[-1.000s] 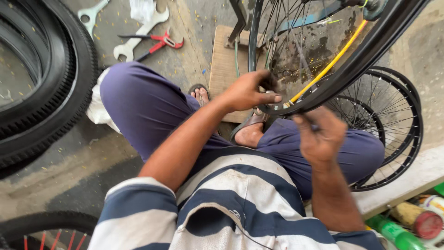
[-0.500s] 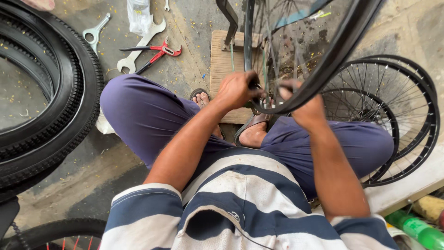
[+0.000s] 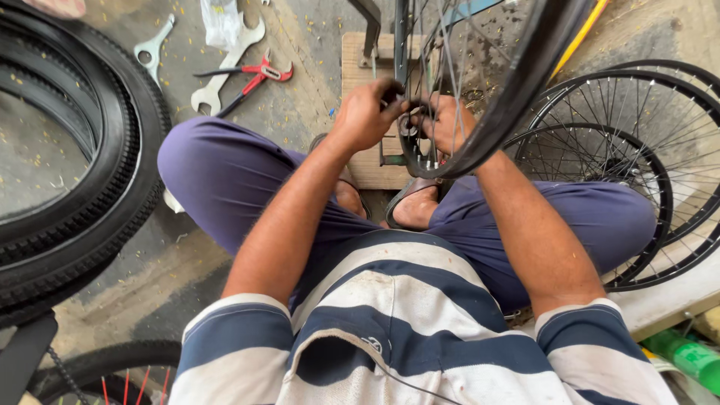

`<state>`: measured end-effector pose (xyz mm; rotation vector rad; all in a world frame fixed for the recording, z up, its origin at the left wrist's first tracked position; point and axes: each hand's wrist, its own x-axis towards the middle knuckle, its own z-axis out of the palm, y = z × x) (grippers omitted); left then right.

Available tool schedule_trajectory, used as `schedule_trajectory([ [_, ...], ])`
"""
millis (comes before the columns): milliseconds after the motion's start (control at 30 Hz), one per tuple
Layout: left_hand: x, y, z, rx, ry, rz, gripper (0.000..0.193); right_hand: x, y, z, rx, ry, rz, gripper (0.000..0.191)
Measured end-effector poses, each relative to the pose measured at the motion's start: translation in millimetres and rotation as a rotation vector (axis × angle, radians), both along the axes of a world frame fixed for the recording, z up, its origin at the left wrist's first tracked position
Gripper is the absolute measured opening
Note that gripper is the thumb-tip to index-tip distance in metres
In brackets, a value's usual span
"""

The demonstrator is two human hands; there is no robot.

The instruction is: The person sits on the floor of a bicycle repair shop holding a spoked wheel and works around the rim tightening and adjusting the spoke nipples by hand, turning the wheel as they go. They continue working around the rim, manipulating spokes and nipples with their fingers throughout the clip.

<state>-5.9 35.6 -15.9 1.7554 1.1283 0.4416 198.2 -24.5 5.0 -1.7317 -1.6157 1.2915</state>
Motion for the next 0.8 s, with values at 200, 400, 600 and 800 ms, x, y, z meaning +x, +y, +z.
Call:
schedule_trajectory([
  [200, 13.1, -5.2, 8.9, 0.133, -0.157, 0.085, 0.024, 5.1, -6.4, 8.6, 0.072, 0.013, 0.029, 0.027],
  [400, 6.2, -4.7, 3.3, -0.074, -0.259, 0.024, 0.028, 5.1, -5.7, 26.4, -0.185, 0.11, -0.073, 0.029],
  [600, -2.5, -3.1, -5.7, -0.209, -0.372, -0.28, 0.054, 22.6, -18.9, 12.3, -0.138, 0.321, -0.101, 0.032],
  [800, 1.4, 0.5, -10.8, -0.102, -0.247, -0.343, 0.04, 29.9, -29.0, -6.1, -0.121, 0.405, -0.131, 0.027],
])
